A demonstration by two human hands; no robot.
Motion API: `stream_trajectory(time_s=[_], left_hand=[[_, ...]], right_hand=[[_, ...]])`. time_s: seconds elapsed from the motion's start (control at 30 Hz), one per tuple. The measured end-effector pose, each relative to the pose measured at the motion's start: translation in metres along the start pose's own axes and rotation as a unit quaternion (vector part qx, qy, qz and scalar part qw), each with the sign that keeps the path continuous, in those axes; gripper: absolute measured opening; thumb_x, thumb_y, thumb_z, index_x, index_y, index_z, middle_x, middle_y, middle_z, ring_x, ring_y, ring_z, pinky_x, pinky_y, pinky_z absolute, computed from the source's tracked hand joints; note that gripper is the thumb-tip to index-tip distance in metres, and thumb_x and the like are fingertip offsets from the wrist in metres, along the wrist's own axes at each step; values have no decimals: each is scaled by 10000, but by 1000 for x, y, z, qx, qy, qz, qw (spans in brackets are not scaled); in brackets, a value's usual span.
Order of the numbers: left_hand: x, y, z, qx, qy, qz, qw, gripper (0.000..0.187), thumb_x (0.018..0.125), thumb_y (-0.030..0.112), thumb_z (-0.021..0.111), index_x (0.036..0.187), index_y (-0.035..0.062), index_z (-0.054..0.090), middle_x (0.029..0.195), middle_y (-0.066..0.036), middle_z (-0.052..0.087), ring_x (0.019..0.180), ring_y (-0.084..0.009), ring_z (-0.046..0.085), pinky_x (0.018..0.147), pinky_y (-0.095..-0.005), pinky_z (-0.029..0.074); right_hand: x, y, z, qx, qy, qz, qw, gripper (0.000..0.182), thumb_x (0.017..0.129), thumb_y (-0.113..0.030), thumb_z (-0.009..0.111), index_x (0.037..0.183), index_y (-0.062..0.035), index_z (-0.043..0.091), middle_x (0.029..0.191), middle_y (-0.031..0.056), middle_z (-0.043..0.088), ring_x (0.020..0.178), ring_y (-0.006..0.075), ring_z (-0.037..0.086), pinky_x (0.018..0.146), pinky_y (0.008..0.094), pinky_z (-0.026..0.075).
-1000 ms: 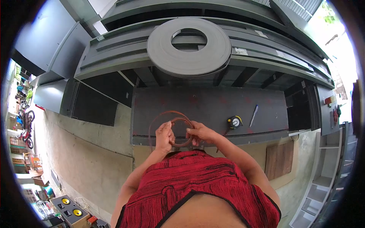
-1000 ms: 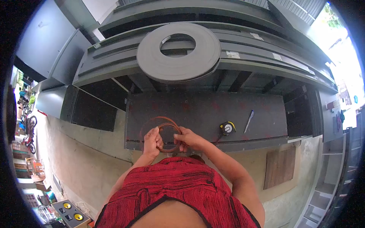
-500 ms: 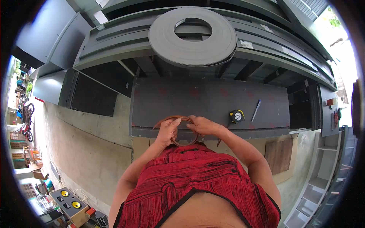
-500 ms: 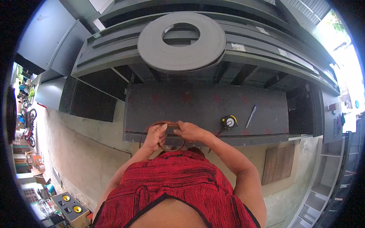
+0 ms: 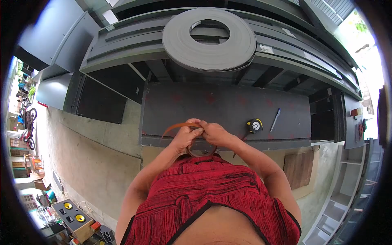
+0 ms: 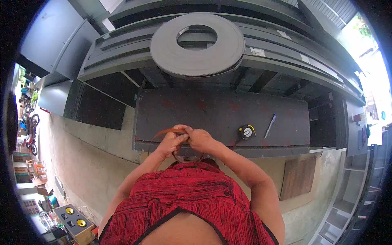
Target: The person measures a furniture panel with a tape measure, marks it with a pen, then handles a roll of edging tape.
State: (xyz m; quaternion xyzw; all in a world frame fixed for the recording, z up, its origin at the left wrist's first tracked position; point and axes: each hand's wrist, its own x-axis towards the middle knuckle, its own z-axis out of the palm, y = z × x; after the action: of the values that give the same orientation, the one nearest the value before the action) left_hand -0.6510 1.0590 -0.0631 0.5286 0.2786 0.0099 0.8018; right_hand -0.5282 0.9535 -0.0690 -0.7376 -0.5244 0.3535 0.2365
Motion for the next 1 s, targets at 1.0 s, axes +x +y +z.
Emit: stream_trajectory(time_s=[1.0], left_hand=[[24, 73, -47, 273, -94, 88, 953, 414, 954, 305, 372, 1157, -23, 521, 1033, -87, 599, 888, -180, 564, 803, -278, 434]], right_hand=[[39, -15, -37, -26, 158, -43, 986, 176, 813, -166, 521, 886, -6, 506, 726, 233, 585, 728, 413, 579, 623, 484, 440]])
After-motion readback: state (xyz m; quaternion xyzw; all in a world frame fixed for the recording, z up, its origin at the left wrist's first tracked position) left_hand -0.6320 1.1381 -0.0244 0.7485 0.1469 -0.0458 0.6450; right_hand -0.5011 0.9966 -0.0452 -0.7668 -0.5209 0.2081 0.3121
